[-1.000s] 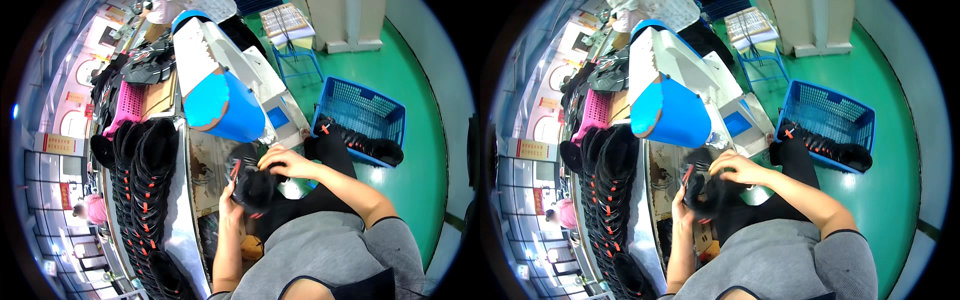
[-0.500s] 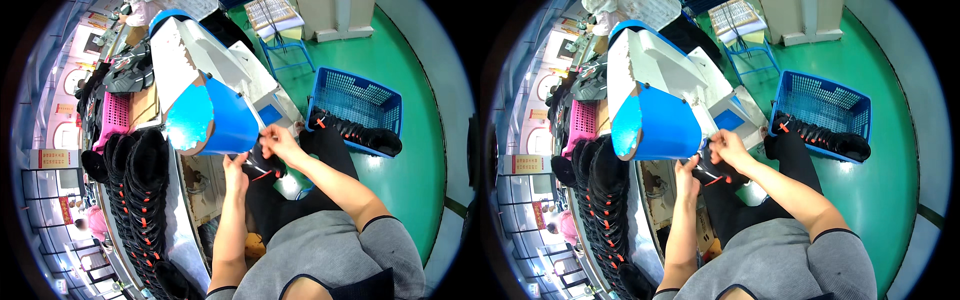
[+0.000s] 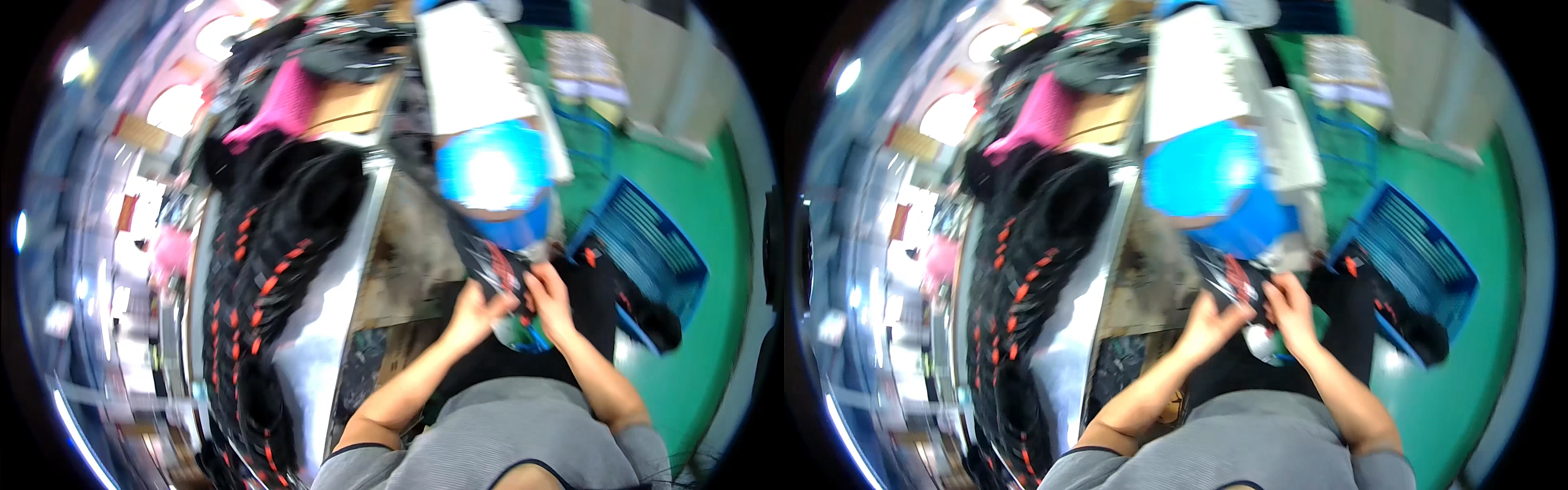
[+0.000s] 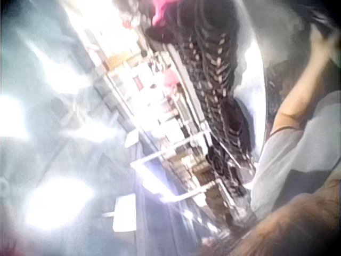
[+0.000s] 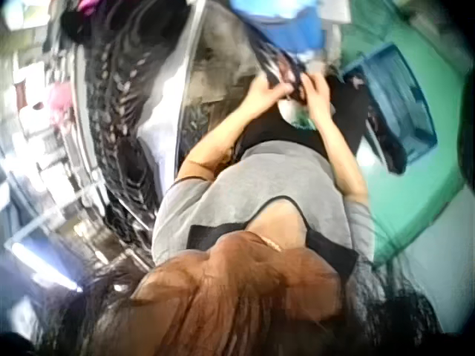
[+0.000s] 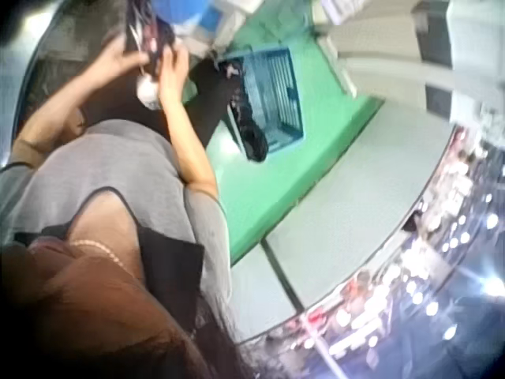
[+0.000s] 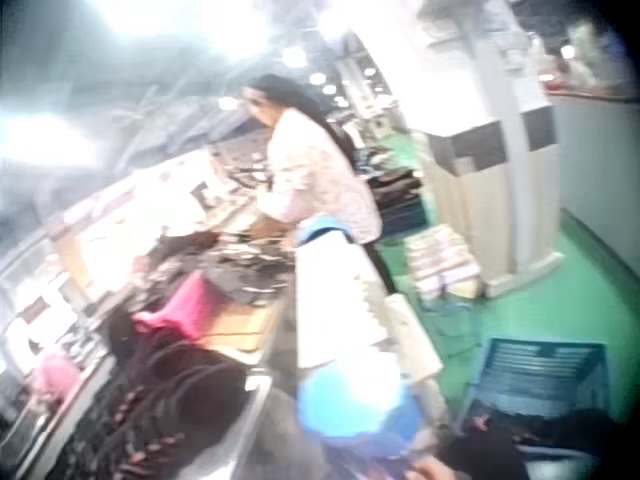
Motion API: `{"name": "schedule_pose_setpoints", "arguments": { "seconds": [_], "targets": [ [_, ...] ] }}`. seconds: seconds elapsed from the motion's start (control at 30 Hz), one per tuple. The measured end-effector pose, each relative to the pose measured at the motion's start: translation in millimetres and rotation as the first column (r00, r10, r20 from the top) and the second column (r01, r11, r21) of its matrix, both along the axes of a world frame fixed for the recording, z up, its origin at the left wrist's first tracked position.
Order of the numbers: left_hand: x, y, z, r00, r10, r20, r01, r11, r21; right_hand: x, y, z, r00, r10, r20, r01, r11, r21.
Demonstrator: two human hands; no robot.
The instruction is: The person repeatedly picks black shoes with red laces from a blue basket, places them on a blue and white jig, and secures the laces. The person then removes the shoes and places them on a metal table. The process is repeated multiple times.
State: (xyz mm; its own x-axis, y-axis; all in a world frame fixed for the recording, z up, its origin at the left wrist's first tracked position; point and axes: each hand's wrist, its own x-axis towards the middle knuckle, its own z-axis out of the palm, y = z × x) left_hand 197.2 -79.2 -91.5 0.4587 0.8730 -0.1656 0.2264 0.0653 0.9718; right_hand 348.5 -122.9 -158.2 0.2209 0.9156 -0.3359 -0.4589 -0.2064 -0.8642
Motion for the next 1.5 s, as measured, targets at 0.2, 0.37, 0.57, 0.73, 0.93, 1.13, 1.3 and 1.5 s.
{"name": "schedule_pose_setpoints", "arguments": {
  "seconds": [0.2,0.37,0.57,0.73,0.93,1.13,1.3,1.5],
  "targets": [
    [-113,-53,80,0.836,0.21,-0.506,0.229,0.705,0.671,-70,9,41,0.818,0.553,-0.159,-0.506,0.823,0.256],
    [-284,-71,117,0.283,0.815,-0.505,0.313,0.419,0.852,-107,88,83,0.852,0.509,0.122,-0.518,0.785,0.341],
    [-504,-159,76,-0.522,0.343,-0.781,0.003,0.916,0.4,-155,164,141,0.809,0.487,0.328,-0.582,0.74,0.338],
    [-412,-39,139,0.269,0.774,-0.574,-0.181,0.626,0.759,-197,238,164,0.739,0.415,0.531,-0.605,0.754,0.253],
    [-460,94,127,0.12,0.852,-0.51,-0.393,0.512,0.764,-247,297,153,0.821,0.278,0.498,-0.465,0.833,0.302],
    [-420,130,85,0.37,0.886,-0.279,-0.2,0.37,0.907,-207,227,129,0.988,0.076,0.135,-0.126,0.897,0.423],
    [-412,195,108,0.326,0.921,-0.214,-0.419,0.343,0.84,-190,240,145,0.986,0.027,0.167,-0.087,0.928,0.361],
    [-254,171,134,0.833,0.476,-0.281,0.175,0.256,0.951,-173,239,135,0.978,0.15,0.145,-0.189,0.933,0.306]
  ]
}}
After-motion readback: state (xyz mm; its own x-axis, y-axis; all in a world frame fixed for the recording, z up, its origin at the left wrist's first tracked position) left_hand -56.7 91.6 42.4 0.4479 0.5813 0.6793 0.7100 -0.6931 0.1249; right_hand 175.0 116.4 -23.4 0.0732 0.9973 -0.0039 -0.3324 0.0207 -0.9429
